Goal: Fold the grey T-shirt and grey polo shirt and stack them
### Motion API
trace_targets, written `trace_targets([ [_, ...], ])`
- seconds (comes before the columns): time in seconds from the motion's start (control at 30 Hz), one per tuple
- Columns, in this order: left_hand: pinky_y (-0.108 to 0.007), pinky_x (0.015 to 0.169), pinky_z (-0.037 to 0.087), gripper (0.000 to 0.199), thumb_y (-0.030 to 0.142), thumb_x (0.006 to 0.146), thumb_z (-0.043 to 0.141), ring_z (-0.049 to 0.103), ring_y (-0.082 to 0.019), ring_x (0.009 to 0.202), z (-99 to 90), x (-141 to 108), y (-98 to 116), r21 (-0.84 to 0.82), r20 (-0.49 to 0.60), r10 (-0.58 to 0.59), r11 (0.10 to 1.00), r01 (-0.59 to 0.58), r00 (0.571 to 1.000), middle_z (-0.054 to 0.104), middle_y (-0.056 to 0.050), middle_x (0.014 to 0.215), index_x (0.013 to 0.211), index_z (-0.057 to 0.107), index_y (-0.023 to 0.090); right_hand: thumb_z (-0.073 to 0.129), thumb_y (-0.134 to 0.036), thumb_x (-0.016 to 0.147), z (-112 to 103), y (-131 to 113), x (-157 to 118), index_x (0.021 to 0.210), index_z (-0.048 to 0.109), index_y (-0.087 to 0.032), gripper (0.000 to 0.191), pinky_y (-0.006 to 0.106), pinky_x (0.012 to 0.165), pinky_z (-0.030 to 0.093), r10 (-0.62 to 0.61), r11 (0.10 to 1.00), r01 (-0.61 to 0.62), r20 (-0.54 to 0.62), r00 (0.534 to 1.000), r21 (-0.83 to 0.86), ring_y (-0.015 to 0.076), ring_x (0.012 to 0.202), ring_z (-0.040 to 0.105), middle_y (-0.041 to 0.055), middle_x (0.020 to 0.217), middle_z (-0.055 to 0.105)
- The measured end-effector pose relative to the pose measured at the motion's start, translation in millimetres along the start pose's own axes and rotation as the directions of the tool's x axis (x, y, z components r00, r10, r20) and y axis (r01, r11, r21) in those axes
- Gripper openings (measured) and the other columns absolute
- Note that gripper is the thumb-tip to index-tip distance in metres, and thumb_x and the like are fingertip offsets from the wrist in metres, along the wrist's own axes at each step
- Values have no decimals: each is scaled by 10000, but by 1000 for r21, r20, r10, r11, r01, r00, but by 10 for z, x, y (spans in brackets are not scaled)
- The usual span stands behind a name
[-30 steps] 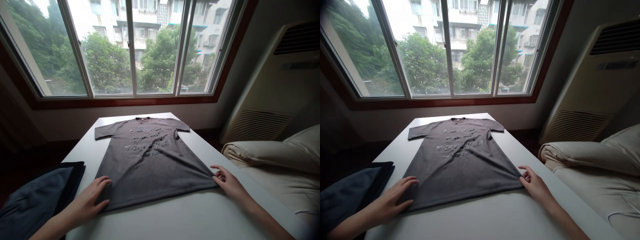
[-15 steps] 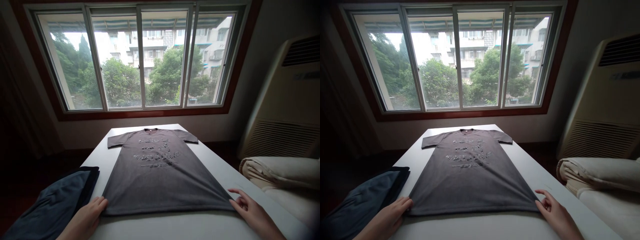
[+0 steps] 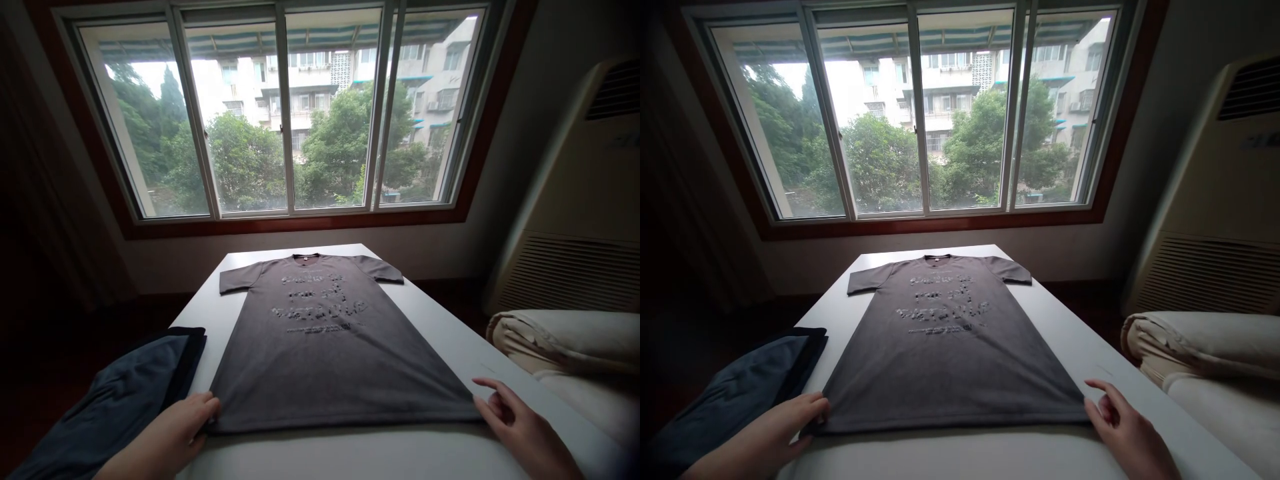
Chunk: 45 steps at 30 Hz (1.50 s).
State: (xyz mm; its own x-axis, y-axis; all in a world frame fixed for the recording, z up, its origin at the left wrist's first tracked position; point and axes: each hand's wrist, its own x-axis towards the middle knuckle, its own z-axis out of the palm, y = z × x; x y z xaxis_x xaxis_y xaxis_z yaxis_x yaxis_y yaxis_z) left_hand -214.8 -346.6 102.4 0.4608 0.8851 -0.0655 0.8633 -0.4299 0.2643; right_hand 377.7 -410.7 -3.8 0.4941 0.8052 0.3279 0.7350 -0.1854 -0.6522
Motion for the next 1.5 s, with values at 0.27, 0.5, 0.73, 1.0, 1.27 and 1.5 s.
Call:
trace_targets([
  [0.27,-275,799,480,209,265,875,498,637,-199,911,-339,982,430,-97,29,271,959,-267,962,687,-24,1001,991,671,245,484,-423,846,141,-846,473,1020,598,-233,282,312,726,448,-265,959,273,102,959,-75,194,726,592,29,777,605],
  [0.5,-362,963,447,232,218,868,558,600,-239,1097,373,2313,631,-111,-292,155,975,-194,944,647,-101,1175,1081,645,187,465,-223,859,1115,-1389,908,1038,618,-190,238,356,903,415,-397,883,441,246,884,-160,237,1038,587,82,1077,649],
  [0.73,-384,1038,402,196,194,874,531,549,-233,1191,928,2459,546,-206,-430,76,962,-180,899,632,-77,1200,1031,646,212,439,-214,901,1362,-1263,874,1038,613,-202,222,341,892,406,-416,864,471,274,867,-177,224,1041,562,73,1131,629],
  [1.0,-379,1042,416,227,178,875,521,568,-228,1162,910,2421,524,-197,-426,80,964,-178,901,643,-71,1192,1050,659,222,445,-205,904,1362,-1285,860,1059,618,-191,232,333,883,397,-424,852,482,270,864,-205,226,1028,555,85,1132,630],
  [1.27,-388,1085,377,322,198,901,504,524,-238,1239,956,2436,513,-130,-418,99,977,-168,903,613,-99,1293,1185,652,181,451,-198,911,1368,-1289,861,1130,653,-198,298,333,890,401,-425,841,494,297,855,-219,229,1052,542,96,1158,615],
  [1.5,-398,1107,343,353,204,916,480,482,-239,1299,962,2422,533,-111,-395,82,984,-137,915,579,-89,1364,1226,646,194,471,-191,909,1375,-1285,860,1172,659,-207,323,331,912,401,-421,832,500,311,852,-240,225,1063,546,97,1171,608],
])
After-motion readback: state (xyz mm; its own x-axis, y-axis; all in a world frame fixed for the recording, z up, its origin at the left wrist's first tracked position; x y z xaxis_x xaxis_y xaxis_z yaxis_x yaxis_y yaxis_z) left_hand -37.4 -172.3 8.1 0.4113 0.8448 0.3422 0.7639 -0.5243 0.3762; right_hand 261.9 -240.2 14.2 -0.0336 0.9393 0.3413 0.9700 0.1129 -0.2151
